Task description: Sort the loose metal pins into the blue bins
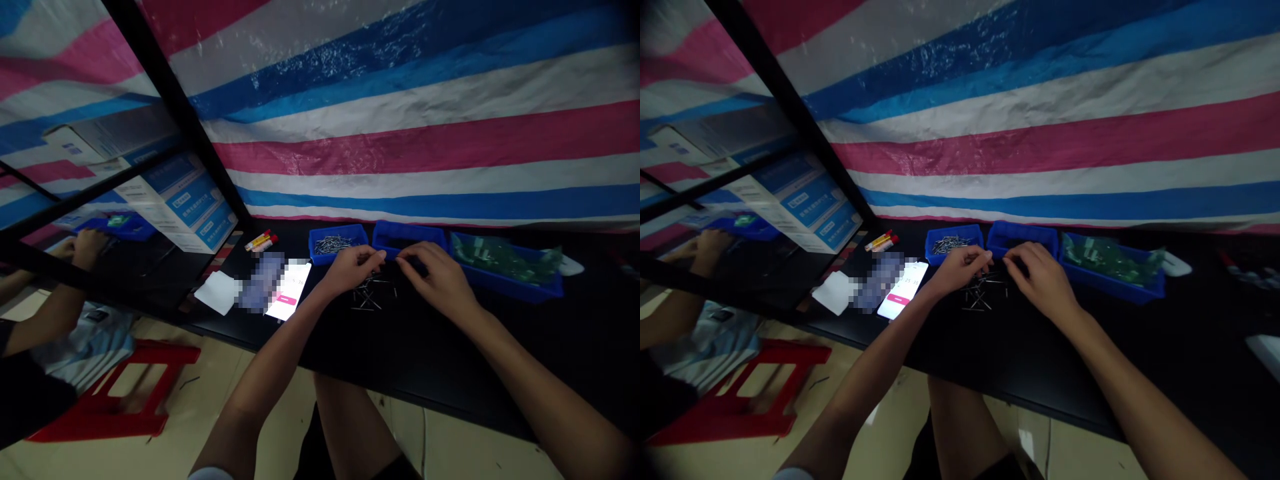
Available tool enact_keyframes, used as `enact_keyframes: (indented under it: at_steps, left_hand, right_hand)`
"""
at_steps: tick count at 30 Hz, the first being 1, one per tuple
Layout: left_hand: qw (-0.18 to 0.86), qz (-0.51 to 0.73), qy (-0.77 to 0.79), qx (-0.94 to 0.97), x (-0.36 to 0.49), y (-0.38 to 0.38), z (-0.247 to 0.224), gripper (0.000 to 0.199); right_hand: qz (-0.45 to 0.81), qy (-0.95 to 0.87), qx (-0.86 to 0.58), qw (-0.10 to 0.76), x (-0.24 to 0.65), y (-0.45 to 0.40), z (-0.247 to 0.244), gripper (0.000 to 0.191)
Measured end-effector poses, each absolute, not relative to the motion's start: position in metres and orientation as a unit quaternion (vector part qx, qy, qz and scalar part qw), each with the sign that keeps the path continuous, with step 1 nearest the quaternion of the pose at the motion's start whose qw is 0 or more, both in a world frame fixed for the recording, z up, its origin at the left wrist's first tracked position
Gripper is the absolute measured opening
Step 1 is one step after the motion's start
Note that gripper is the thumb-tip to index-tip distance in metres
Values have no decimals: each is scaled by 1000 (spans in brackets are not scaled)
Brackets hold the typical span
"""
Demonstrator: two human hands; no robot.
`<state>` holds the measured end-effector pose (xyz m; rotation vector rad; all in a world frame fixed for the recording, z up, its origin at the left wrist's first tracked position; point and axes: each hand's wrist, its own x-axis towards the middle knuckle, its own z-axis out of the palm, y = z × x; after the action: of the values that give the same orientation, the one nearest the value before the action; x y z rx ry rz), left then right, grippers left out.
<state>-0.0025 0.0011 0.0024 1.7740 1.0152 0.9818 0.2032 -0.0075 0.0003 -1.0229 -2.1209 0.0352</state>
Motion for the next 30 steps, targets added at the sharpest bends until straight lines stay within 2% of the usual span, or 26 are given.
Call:
enact_keyframes:
  at_steps: [5, 10, 14, 17, 20, 23, 30]
  left_hand:
    - [406, 360, 424, 725, -1, -2, 4, 47]
    - [393, 350, 423, 738, -1, -3, 4, 45]
    - [392, 356, 423, 735, -2, -2, 3, 44]
    - [392, 372, 422, 728, -3, 0, 2, 45]
    - [383, 380, 425, 727, -3, 1, 2, 45]
    - [378, 383, 424, 729, -3, 0, 2, 45]
    - [385, 381, 422, 727, -2, -1, 2, 43]
  right_hand:
    - [-190, -756, -546, 305, 228, 8, -2, 28]
    - [-238, -703, -625, 242, 241, 14, -6, 31]
    - [-196, -727, -602, 268, 234, 13, -6, 31]
    - [-85, -822, -484, 287, 226, 11, -5, 28]
    - [54, -901, -371, 220, 219, 9, -10, 25]
    - [112, -917, -349, 157, 215, 9, -19, 26]
    - [143, -915, -346, 149, 216, 16, -33, 15]
